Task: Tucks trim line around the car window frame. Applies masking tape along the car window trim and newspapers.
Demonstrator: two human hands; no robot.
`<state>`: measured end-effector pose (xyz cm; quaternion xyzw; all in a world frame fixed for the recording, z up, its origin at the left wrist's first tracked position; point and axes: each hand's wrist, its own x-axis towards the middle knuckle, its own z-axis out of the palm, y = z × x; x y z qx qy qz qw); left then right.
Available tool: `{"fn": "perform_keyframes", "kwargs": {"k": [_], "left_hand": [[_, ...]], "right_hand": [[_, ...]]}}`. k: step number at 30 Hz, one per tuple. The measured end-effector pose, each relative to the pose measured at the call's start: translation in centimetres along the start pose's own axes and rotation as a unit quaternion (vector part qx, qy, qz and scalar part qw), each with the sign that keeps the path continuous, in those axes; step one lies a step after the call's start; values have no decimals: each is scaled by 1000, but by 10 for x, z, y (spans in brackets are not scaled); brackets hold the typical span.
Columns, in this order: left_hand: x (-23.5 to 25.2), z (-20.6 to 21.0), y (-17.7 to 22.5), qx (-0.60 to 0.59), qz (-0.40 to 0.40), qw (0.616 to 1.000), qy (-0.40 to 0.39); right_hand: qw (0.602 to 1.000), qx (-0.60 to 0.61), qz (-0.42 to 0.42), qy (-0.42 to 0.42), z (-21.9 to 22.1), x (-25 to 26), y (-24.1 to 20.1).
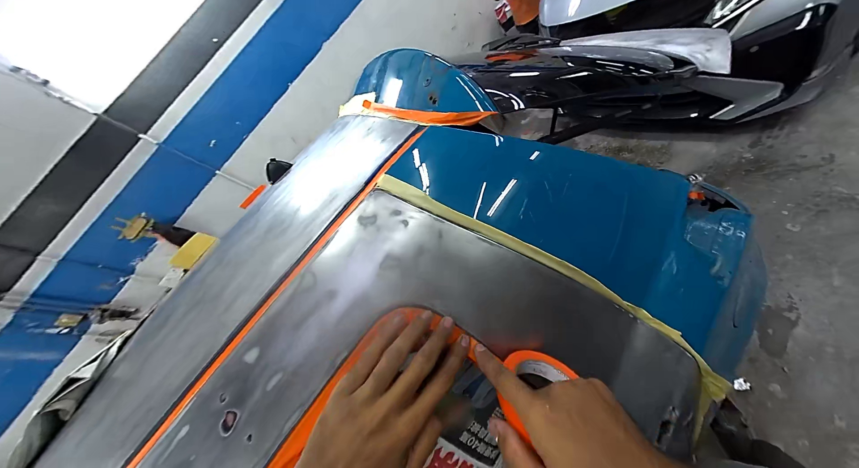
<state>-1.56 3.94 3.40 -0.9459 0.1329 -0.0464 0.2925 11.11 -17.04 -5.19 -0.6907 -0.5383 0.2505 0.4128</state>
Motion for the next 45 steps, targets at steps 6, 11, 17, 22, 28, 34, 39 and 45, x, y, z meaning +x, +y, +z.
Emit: {"fn": "perform_keyframes", "kwargs": {"k": [6,11,17,22,28,34,39,45], "left_hand": [[-1,-1,-4,6,17,1000,-18],[7,3,-9,3,43,999,12],[7,3,-7,26,57,998,25],[7,4,-3,31,69,997,23],[5,9,9,47,66,997,11],[-2,26,23,16,73,997,22],[-3,25,22,11,73,997,20],[-3,25,25,22,64,997,20]], "right_hand": [[970,11,-120,211,88,-37,29],[936,-115,-21,332,155,-59,111],[922,-177,28,343,182,-49,111],[934,-159,62,315,184,-43,103],[943,-138,97,287,184,-43,98],[947,-120,96,283,188,-49,91],[924,-126,69,354,207,-61,66],[939,-116,118,302,193,-47,85]]}}
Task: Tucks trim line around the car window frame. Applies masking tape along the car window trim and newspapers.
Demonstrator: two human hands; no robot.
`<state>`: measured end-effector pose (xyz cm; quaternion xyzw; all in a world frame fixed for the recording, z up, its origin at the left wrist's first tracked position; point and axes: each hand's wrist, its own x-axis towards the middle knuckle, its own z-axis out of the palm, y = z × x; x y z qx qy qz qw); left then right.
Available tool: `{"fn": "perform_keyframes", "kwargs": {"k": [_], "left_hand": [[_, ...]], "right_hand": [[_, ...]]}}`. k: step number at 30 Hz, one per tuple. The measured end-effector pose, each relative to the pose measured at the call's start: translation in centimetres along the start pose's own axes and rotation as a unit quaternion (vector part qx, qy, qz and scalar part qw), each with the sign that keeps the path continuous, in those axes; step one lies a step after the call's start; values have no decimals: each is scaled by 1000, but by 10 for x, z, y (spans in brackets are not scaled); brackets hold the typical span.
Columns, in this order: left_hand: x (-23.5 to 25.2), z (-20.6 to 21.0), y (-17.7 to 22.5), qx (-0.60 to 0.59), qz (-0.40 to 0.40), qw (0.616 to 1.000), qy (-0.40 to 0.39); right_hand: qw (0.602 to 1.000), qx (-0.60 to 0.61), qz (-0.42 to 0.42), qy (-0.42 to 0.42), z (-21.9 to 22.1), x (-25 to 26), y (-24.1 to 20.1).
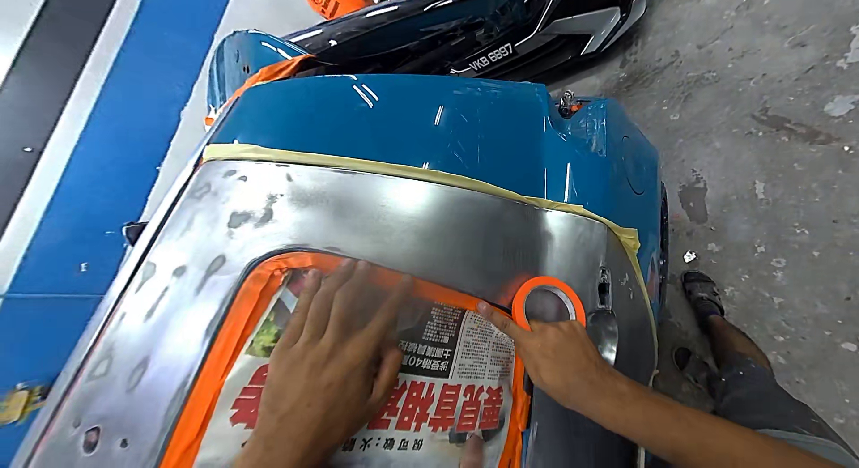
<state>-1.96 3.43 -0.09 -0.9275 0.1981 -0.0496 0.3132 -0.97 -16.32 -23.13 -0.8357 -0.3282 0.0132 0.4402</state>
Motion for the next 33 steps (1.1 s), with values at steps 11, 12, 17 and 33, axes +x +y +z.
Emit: {"fn": "perform_keyframes", "kwargs": {"k": [11,12,17,33], "left_hand": [[-1,4,5,8,-14,1000,0],[-2,4,5,8,-16,1000,-1],[-2,5,6,10,-19,1000,0],[-6,42,77,-29,13,999,-9]], "right_hand": [[999,49,-5,22,-4,-8,4],[999,49,-3,18,-4,-8,3],[997,59,19,-35,-9,2,4],[996,77,-35,-1,8,-20,17]]}}
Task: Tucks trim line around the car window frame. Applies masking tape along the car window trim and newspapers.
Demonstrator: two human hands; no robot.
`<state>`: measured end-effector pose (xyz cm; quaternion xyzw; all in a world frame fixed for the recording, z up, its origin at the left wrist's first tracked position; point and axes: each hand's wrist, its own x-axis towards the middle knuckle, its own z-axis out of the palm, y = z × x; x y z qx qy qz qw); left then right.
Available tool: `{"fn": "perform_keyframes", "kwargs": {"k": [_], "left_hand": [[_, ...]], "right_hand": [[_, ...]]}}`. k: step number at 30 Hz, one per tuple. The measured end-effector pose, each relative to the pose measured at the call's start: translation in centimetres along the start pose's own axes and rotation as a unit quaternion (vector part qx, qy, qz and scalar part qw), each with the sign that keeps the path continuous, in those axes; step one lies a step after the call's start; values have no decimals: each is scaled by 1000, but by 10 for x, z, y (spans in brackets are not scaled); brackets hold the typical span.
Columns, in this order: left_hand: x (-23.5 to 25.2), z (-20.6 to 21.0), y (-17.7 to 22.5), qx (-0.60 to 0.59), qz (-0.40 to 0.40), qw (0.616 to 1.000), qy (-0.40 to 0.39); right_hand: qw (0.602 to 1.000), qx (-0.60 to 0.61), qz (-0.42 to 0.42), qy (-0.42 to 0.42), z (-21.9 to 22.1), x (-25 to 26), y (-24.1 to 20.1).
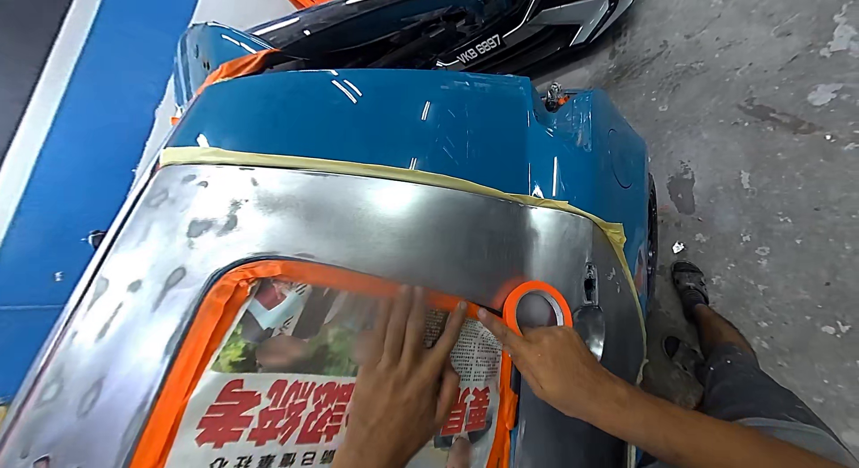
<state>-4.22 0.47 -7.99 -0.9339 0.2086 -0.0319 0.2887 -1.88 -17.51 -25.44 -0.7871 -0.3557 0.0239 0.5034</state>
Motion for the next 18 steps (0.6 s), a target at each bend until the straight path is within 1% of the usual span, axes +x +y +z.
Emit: {"fn": "perform_keyframes", "kwargs": {"k": [2,4,7,12,16,18], "left_hand": [[-1,2,2,3,3,1000,-6],[-1,2,2,1,1,1000,-9],[1,-1,2,6,-2,1000,-13],[3,-1,5,10,-10,1000,-10],[7,0,10,9,-11,1000,-7],[5,1,10,9,-7,1000,-5]], "right_hand": [[999,5,-32,35,5,-16,9],[999,8,-19,32,6,-28,15],[1000,-5,10,1,3,-31,23],[995,-18,54,-82,-13,-16,18],[993,-7,58,-99,-19,-16,20],[994,0,58,-93,-19,-20,20]]}}
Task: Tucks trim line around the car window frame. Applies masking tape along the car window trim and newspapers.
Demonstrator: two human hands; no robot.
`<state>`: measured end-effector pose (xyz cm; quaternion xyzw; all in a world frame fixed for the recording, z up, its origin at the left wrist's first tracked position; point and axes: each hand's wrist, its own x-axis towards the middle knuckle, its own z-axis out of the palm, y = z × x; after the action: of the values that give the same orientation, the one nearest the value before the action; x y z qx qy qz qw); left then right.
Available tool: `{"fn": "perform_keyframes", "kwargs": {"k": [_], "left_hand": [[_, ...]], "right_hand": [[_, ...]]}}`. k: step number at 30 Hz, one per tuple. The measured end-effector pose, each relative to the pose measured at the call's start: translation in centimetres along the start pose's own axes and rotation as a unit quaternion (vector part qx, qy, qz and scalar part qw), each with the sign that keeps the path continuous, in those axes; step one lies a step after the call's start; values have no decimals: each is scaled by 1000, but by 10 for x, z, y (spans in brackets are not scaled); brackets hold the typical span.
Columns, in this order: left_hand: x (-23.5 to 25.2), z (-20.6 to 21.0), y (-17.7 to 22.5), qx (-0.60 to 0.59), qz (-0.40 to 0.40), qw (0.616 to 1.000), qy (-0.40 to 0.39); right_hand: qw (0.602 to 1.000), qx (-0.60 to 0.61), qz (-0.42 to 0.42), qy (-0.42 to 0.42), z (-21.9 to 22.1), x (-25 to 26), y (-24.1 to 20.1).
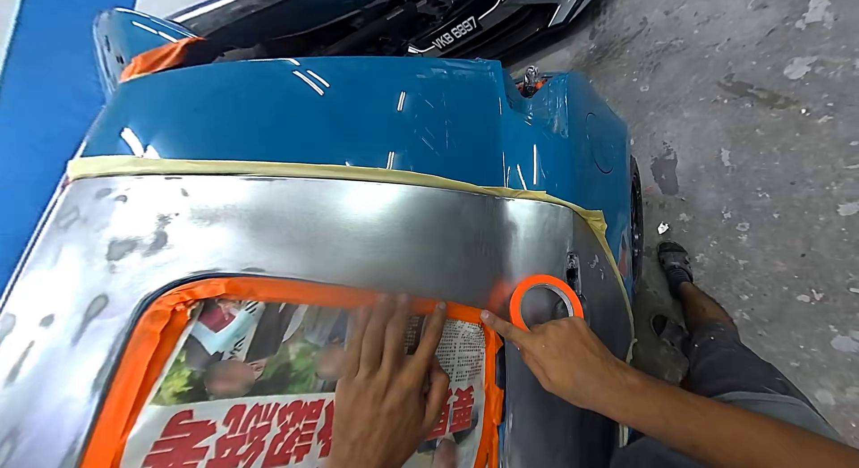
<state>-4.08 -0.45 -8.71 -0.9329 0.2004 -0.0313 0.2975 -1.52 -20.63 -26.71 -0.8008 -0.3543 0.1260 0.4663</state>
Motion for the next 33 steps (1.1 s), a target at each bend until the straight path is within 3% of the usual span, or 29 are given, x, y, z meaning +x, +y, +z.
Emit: {"fn": "perform_keyframes", "kwargs": {"k": [7,15,28,33], "left_hand": [[-6,-3,-13,-42,12,999,-16],[-5,2,-6,2,1,1000,-8],[-1,4,5,15,4,1000,-12],[-3,19,26,-15,38,999,-22]], "right_hand": [[998,2,-25,66,1,-25,-8],[999,-28,25,3,2,-2,-9],[992,34,65,-100,-14,6,-13],[995,33,52,-73,-7,3,-10]]}}
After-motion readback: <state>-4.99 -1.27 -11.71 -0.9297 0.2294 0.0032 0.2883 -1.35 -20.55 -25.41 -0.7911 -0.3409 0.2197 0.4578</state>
